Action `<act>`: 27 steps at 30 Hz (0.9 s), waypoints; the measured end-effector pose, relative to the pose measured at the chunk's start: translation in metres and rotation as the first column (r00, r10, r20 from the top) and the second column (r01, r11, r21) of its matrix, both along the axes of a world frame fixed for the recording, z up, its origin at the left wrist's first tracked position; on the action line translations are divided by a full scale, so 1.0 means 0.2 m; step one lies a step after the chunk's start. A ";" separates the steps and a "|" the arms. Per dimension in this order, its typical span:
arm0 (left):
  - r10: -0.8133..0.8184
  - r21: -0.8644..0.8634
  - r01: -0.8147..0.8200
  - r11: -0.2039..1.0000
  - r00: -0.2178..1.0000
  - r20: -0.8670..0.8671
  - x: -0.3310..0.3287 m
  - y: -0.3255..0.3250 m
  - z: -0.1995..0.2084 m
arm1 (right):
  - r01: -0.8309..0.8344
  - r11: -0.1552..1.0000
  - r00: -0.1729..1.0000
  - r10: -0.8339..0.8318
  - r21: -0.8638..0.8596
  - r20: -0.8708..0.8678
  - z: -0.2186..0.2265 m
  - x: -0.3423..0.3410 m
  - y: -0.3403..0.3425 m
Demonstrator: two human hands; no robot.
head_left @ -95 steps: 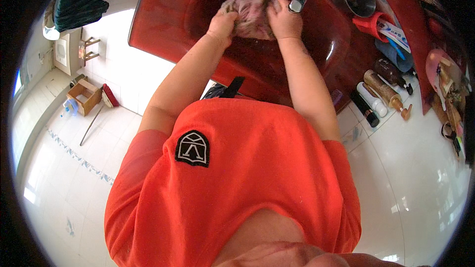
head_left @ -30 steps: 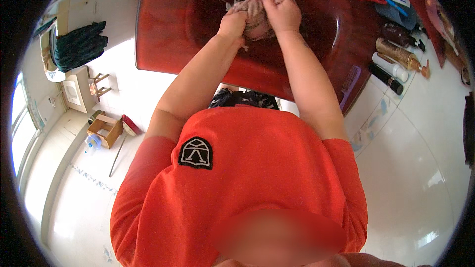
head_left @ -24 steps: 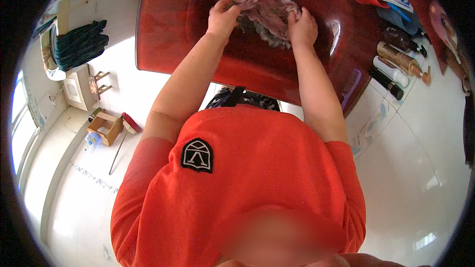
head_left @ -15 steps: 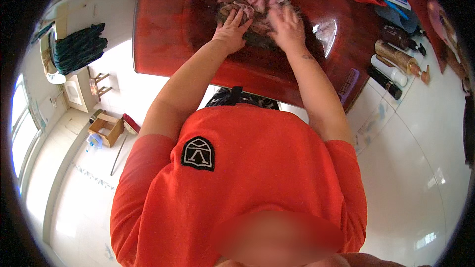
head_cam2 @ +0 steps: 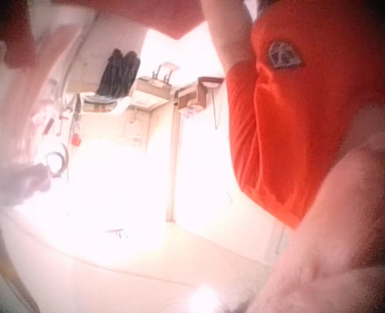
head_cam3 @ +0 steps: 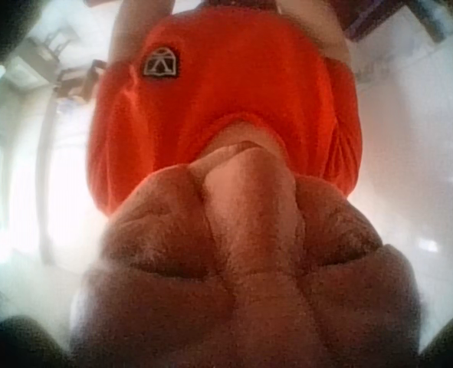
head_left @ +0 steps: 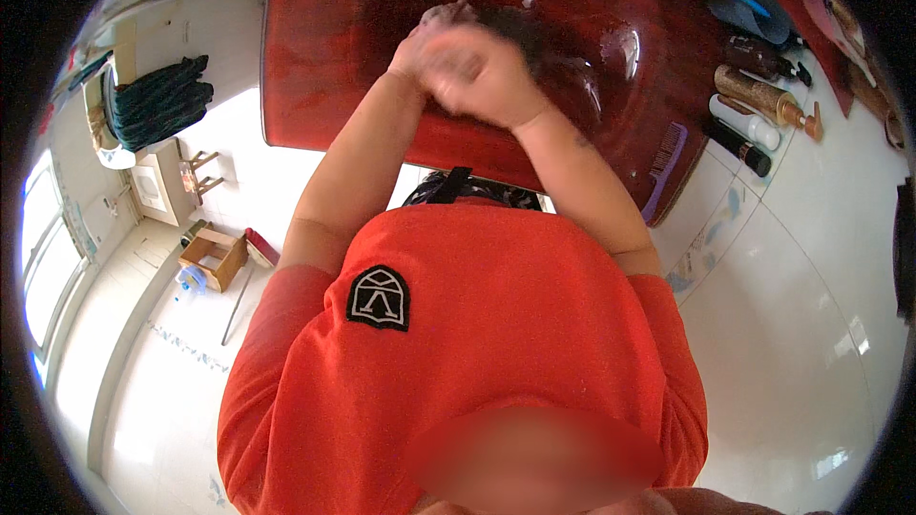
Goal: The person washes a cloth in a red sink, wrings it out, and then uses it to wipe the window frame and glass. The person moves from the sink to the window and cleans various parts of the frame and glass surface.
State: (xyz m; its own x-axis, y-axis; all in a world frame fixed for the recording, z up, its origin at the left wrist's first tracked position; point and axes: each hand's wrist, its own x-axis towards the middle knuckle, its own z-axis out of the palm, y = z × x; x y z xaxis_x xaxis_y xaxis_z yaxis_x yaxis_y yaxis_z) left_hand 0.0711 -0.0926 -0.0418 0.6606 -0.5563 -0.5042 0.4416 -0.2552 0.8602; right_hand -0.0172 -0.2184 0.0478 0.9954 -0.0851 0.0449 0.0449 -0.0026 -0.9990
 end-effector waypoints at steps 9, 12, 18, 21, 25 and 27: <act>0.142 -0.156 -0.391 0.907 0.634 -0.760 -0.10 -0.03 0.38 | 0.346 0.227 0.913 0.144 0.911 -0.382 -0.39 -0.08 -0.20; 0.101 -0.173 -0.310 0.935 0.700 -0.707 -0.09 -0.01 0.30 | 0.252 0.354 0.950 0.088 0.901 -0.300 -0.37 -0.06 -0.23; 0.053 -0.131 -0.331 0.935 0.494 -0.868 -0.12 0.12 0.37 | 0.252 0.838 0.944 -0.103 0.484 -0.313 -0.17 0.02 -0.19; 0.121 -0.217 -0.535 0.816 0.526 -0.842 -0.15 0.12 0.24 | 0.094 0.893 0.972 0.013 0.441 -0.233 -0.16 0.01 -0.06; 0.408 -0.277 -0.640 0.717 0.707 -0.577 -0.15 0.04 0.34 | 0.428 0.723 0.903 -0.318 0.543 -0.288 -0.13 0.04 0.07; 0.481 -0.347 -0.558 0.753 0.828 -0.288 -0.10 0.03 0.39 | 0.590 0.541 0.807 -0.412 0.600 -0.423 -0.13 0.08 0.10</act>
State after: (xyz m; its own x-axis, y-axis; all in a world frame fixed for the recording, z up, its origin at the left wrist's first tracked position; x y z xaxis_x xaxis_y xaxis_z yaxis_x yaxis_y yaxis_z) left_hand 0.0503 -0.0874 0.0372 0.8325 -0.3275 -0.4469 0.5511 0.4058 0.7291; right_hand -0.0021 -0.1977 0.0213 0.7524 -0.4886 -0.4418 0.0526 0.7131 -0.6991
